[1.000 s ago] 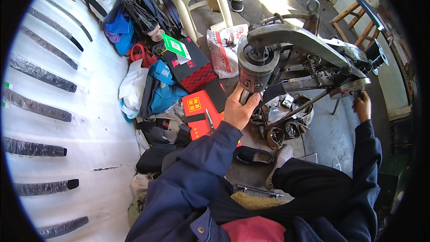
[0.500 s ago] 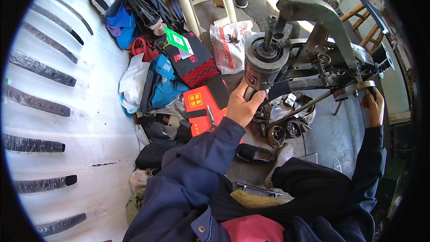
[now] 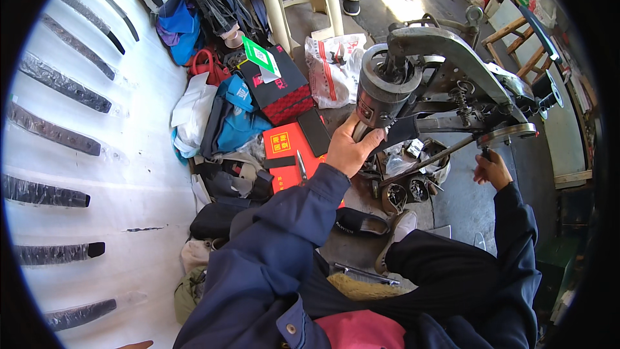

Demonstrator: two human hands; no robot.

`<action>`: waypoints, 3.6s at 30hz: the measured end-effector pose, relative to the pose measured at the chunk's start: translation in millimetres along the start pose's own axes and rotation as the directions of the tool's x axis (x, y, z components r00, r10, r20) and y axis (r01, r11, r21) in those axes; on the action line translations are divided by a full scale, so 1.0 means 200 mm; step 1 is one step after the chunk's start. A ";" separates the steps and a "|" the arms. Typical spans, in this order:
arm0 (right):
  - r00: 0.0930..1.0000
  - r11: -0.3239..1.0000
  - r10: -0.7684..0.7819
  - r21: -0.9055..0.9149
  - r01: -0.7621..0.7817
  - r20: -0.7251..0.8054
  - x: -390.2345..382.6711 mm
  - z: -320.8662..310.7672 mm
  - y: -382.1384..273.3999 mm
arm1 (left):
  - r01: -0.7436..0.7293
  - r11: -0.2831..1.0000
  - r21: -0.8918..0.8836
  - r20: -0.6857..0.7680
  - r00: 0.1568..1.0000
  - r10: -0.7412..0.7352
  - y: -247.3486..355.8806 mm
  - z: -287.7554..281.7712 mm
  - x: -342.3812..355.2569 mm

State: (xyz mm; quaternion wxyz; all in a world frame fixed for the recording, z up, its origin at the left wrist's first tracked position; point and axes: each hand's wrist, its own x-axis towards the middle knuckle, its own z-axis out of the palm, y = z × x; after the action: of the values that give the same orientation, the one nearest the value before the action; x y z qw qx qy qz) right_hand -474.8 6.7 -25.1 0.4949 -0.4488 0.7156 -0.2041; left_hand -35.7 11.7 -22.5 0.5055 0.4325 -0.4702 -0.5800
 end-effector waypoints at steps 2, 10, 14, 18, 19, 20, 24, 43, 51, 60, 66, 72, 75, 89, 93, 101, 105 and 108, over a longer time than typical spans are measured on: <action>0.992 0.992 -0.121 -0.037 0.123 0.045 -0.10 0.06 -0.14 | -0.027 1.000 -0.012 0.002 1.000 0.027 0.00 0.01 0.01; 0.756 0.874 -0.473 -0.134 0.467 -0.452 -0.16 -0.37 -0.20 | -0.079 0.996 0.042 0.025 0.997 0.078 -0.01 0.00 0.02; 0.769 0.924 -0.339 -0.038 0.381 -0.542 0.06 -0.50 0.06 | -0.077 0.997 0.016 0.056 0.996 0.076 -0.02 -0.01 0.03; 0.897 0.994 -0.103 -0.085 0.073 -0.430 0.13 -0.30 0.19 | -0.127 0.992 -0.013 0.054 0.990 0.128 -0.04 -0.01 0.05; 0.956 0.993 -0.108 -0.071 0.093 -0.273 0.12 -0.21 0.16 | -0.132 0.991 -0.008 0.051 0.990 0.133 -0.04 -0.01 0.05; 0.983 0.994 -0.042 -0.111 0.022 -0.178 0.09 -0.12 0.13 | -0.132 0.991 -0.015 0.052 0.990 0.132 -0.05 -0.01 0.05; 0.989 0.984 -0.150 -0.095 0.150 0.011 -0.11 0.04 -0.14 | -0.098 0.995 -0.036 0.059 0.993 0.100 -0.06 -0.01 0.06; 0.998 0.999 -0.007 0.035 0.009 -0.063 0.00 0.00 0.01 | -0.127 0.991 0.029 0.024 0.992 0.126 0.01 0.02 0.05; 0.808 0.887 -0.456 -0.121 0.445 -0.373 -0.24 -0.25 -0.27 | -0.091 0.995 0.043 0.009 0.996 0.091 0.02 0.03 0.05; 0.845 0.968 -0.243 -0.064 0.243 -0.476 0.16 -0.40 0.21 | -0.124 0.992 -0.021 0.005 0.992 0.124 0.00 0.00 -0.01; 1.000 0.998 -0.020 -0.057 0.021 0.002 0.02 0.01 0.01 | -0.109 0.994 -0.016 -0.019 0.994 0.109 0.02 0.02 -0.02; 0.867 0.895 -0.444 -0.144 0.421 -0.227 -0.26 -0.15 -0.28 | -0.156 0.988 0.004 -0.032 0.987 0.156 0.00 0.02 -0.01; 0.764 0.875 -0.474 -0.140 0.463 -0.437 -0.17 -0.37 -0.21 | -0.189 0.982 0.013 -0.016 0.982 0.189 0.00 0.02 0.00; 0.986 0.985 -0.166 -0.044 0.166 0.003 -0.12 0.04 -0.15 | -0.160 0.987 0.013 0.016 0.987 0.160 0.00 0.01 0.02; 0.868 0.913 -0.406 -0.090 0.397 -0.285 -0.27 -0.18 -0.30 | -0.197 0.980 -0.021 0.012 0.980 0.197 -0.02 0.02 0.03; 0.755 0.937 -0.347 -0.165 0.309 -0.557 0.08 -0.48 0.11 | -0.162 0.987 -0.011 0.072 0.984 0.162 -0.01 -0.01 0.04; 0.932 0.988 -0.138 -0.112 0.106 -0.336 0.11 -0.28 0.18 | -0.168 0.986 -0.005 0.087 0.982 0.167 -0.01 -0.01 0.05; 0.997 0.995 -0.004 -0.104 -0.004 -0.077 0.03 -0.04 0.05 | -0.134 0.991 0.003 0.101 0.986 0.133 -0.02 -0.02 0.06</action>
State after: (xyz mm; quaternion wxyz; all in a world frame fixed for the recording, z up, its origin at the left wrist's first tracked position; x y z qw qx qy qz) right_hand -487.4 4.7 -32.1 0.4431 -0.4657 0.7438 -0.1835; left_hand -33.1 -1.2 -28.0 0.5168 0.3728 -0.5258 -0.5634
